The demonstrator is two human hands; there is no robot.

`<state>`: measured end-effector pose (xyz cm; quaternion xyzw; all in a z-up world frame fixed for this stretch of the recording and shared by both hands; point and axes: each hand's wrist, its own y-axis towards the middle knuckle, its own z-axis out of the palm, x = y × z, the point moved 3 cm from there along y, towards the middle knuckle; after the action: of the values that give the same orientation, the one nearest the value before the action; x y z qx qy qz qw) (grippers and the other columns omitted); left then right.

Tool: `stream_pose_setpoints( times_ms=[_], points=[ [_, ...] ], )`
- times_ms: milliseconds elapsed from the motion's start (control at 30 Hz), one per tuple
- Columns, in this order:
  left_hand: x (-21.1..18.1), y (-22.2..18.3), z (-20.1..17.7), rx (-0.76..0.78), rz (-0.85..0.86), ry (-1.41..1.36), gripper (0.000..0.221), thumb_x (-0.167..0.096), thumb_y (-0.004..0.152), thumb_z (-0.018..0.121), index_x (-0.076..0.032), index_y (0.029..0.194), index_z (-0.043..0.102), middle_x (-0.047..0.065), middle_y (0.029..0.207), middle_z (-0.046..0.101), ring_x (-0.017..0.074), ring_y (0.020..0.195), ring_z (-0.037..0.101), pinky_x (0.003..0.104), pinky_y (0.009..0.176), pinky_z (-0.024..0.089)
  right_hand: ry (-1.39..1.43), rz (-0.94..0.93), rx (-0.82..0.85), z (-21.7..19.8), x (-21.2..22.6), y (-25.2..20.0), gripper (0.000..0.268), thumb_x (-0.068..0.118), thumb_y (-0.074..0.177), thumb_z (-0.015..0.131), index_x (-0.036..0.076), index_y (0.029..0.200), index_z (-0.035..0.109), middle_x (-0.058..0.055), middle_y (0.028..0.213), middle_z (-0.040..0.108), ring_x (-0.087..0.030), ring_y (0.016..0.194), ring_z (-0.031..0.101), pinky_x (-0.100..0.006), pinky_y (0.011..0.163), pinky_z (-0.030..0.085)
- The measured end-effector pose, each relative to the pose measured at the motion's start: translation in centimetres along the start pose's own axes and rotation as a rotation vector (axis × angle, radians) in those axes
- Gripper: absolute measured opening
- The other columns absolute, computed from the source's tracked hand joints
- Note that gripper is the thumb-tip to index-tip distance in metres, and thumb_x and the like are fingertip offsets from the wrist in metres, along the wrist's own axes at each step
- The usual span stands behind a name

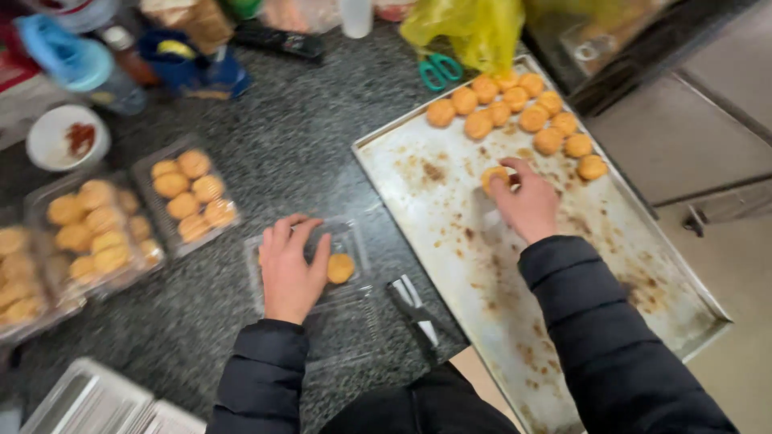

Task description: Packaging small round pastries from a baking tray into plastic containers and sealing them with a stapler

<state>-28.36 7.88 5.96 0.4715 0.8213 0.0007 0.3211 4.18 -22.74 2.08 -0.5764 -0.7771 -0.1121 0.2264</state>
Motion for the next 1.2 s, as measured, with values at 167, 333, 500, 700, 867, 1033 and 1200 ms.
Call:
stream_pose_setpoints(
  times_ms=[167, 333, 500, 700, 867, 1033, 1200],
  points=[
    [4.9, -2.6, -2.8, -0.155, -0.069, -0.01, 0.022, -0.026, 0.102, 0.084, -0.018, 0.122, 0.083, 0.005, 0.128, 0.072, 0.0336, 0.111, 0.068, 0.048, 0.098, 0.055, 0.308, -0.12, 0.154, 5.4, 10.8, -5.3, 0.044, 0.042, 0.109, 0.066, 0.024, 0.148, 0.077, -0.019, 0.113, 0.085, -0.04, 0.107, 0.082, -0.054, 0.099, 0.062],
    [6.7, -5.0, -5.5, -0.219, -0.114, -0.047, 0.02, -0.021, 0.1, 0.085, -0.015, 0.119, 0.083, 0.007, 0.125, 0.073, 0.036, 0.112, 0.069, 0.049, 0.102, 0.055, 0.306, -0.146, 0.272, 9.4, 19.7, -11.8, 0.041, 0.053, 0.108, 0.067, 0.029, 0.14, 0.077, -0.009, 0.103, 0.087, -0.033, 0.099, 0.084, -0.05, 0.094, 0.064],
    [8.1, -6.8, -6.4, -0.2, -0.143, -0.059, 0.022, -0.02, 0.098, 0.085, -0.016, 0.119, 0.084, 0.006, 0.126, 0.072, 0.0351, 0.113, 0.069, 0.05, 0.105, 0.056, 0.03, -0.382, 0.271, 12.8, 24.7, -15.6, 0.048, 0.063, 0.101, 0.071, 0.029, 0.135, 0.074, -0.006, 0.106, 0.086, -0.034, 0.109, 0.082, -0.049, 0.097, 0.063],
    [9.1, -7.7, -7.9, -0.182, -0.189, -0.076, 0.023, -0.022, 0.1, 0.084, -0.018, 0.123, 0.082, 0.004, 0.13, 0.069, 0.0325, 0.117, 0.067, 0.048, 0.107, 0.056, -0.13, -0.543, 0.201, 15.6, 25.2, -16.9, 0.066, 0.078, 0.104, 0.062, 0.02, 0.136, 0.069, -0.011, 0.105, 0.085, -0.04, 0.114, 0.077, -0.055, 0.102, 0.052],
    [9.5, -7.9, -7.8, -0.161, -0.211, -0.107, 0.021, -0.023, 0.104, 0.081, -0.015, 0.123, 0.082, 0.006, 0.13, 0.068, 0.0328, 0.117, 0.066, 0.048, 0.107, 0.056, -0.154, -0.527, 0.181, 16.6, 23.4, -16.3, 0.047, 0.066, 0.107, 0.063, 0.025, 0.128, 0.074, -0.006, 0.104, 0.088, -0.035, 0.118, 0.075, -0.054, 0.103, 0.049],
    [8.5, -6.1, -7.2, -0.176, -0.152, -0.125, 0.023, -0.02, 0.1, 0.084, -0.014, 0.122, 0.083, 0.008, 0.128, 0.069, 0.0354, 0.119, 0.068, 0.049, 0.109, 0.057, -0.074, -0.514, 0.179, 15.5, 22.5, -15.7, 0.043, 0.063, 0.108, 0.065, 0.027, 0.126, 0.079, -0.002, 0.103, 0.088, -0.032, 0.114, 0.076, -0.051, 0.104, 0.052],
    [5.8, -2.5, -3.8, -0.114, -0.094, -0.172, 0.022, -0.023, 0.102, 0.082, -0.018, 0.123, 0.084, 0.005, 0.126, 0.071, 0.032, 0.116, 0.069, 0.046, 0.106, 0.058, 0.168, -0.535, -0.028, 9.3, 18.1, -12.9, 0.025, 0.033, 0.104, 0.079, 0.016, 0.121, 0.082, -0.007, 0.1, 0.086, -0.036, 0.1, 0.075, -0.051, 0.093, 0.06]
  ],
)
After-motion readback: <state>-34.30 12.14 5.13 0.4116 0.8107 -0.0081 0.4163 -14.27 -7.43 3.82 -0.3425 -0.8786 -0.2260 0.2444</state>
